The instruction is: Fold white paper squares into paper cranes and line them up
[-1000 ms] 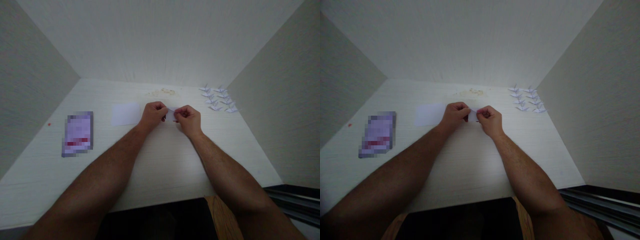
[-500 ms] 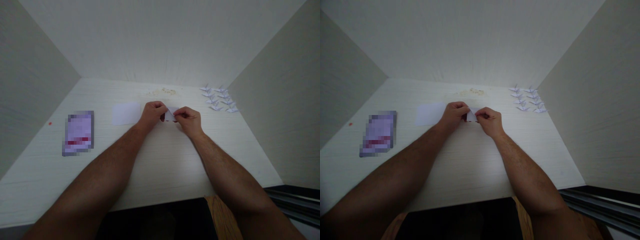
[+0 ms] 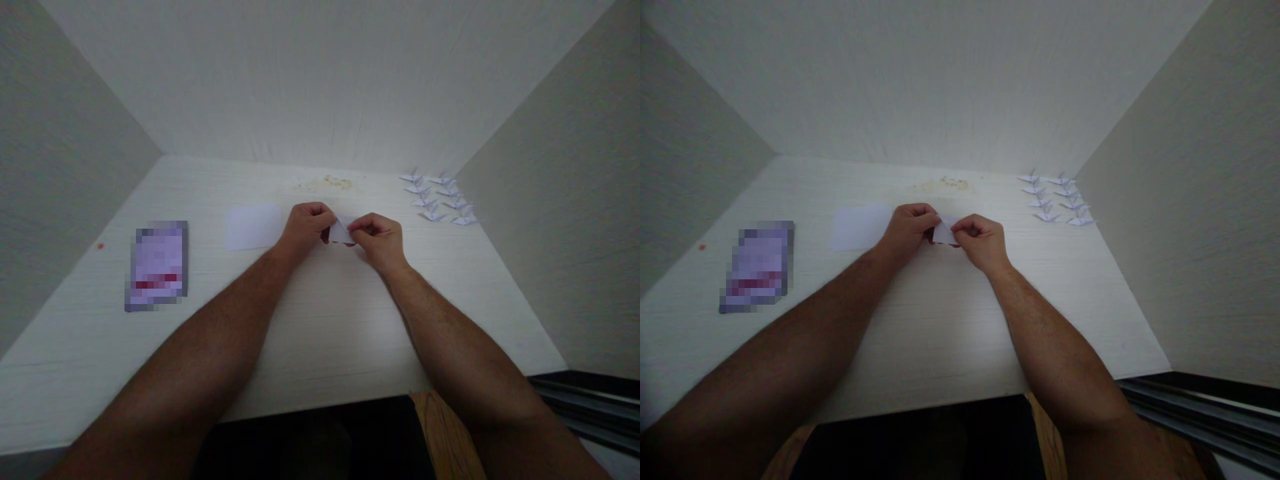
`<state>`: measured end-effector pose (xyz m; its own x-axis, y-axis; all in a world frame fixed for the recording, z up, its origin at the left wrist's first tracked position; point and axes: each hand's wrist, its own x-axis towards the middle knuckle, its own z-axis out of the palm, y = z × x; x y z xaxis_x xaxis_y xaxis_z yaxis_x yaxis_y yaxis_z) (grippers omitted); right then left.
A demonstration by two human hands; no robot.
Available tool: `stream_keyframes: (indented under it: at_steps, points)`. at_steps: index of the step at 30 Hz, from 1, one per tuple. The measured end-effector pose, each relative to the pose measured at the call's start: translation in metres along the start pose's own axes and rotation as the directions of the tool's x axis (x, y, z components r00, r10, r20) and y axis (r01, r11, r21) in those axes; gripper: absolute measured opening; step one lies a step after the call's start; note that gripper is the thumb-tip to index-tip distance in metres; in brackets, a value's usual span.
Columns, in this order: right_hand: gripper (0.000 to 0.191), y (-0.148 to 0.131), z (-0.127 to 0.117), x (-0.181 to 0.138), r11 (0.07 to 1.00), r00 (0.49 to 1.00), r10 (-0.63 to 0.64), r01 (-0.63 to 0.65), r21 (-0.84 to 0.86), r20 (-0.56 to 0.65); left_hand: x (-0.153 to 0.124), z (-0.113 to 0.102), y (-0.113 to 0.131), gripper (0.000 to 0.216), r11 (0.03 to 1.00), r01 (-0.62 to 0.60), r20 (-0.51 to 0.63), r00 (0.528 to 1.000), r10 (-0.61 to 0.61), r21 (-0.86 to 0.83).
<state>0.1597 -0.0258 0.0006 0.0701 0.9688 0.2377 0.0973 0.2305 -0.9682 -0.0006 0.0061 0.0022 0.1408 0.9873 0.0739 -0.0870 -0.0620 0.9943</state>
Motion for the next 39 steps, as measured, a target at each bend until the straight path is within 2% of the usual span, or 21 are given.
stream_keyframes:
  at_steps: [5,10,19,28,31,35,39]
  points:
    - [0.005,0.0015,-0.0016,-0.0002,1.0,0.999,0.009,-0.009,-0.003,0.037,-0.0002,0.0003,0.0009,0.012,1.0,0.017,-0.001,1.0,-0.017,0.003]
    - [0.006,0.0022,-0.0002,0.0,1.0,1.0,0.018,-0.018,-0.001,0.013,0.0001,-0.0004,0.0002,0.012,1.0,0.016,0.004,1.0,-0.016,0.009]
    - [0.014,0.0042,0.0012,0.0008,0.991,0.996,0.075,-0.079,0.104,0.046,-0.0005,0.0,0.0007,0.014,1.0,0.001,0.003,1.0,-0.001,0.008]
    - [0.023,0.0057,-0.0009,0.0001,0.993,0.993,-0.01,-0.003,0.12,0.115,0.0002,-0.0004,0.0003,0.014,1.0,0.026,0.008,1.0,-0.026,-0.01]
    - [0.031,0.0072,-0.0005,-0.0005,0.994,0.996,-0.017,0.007,0.113,0.084,-0.0003,-0.0006,0.0004,0.014,1.0,0.029,0.023,0.999,-0.029,-0.009]
    - [0.021,0.0075,0.001,-0.0017,0.998,0.998,-0.06,0.061,0.03,-0.014,-0.0011,0.0001,0.0025,0.013,1.0,-0.005,0.034,0.999,0.005,-0.005]
    - [0.016,0.0063,0.0019,-0.0028,0.997,0.995,-0.083,0.082,-0.01,-0.058,-0.0019,0.0012,0.0048,0.012,1.0,-0.004,0.022,1.0,0.005,-0.016]
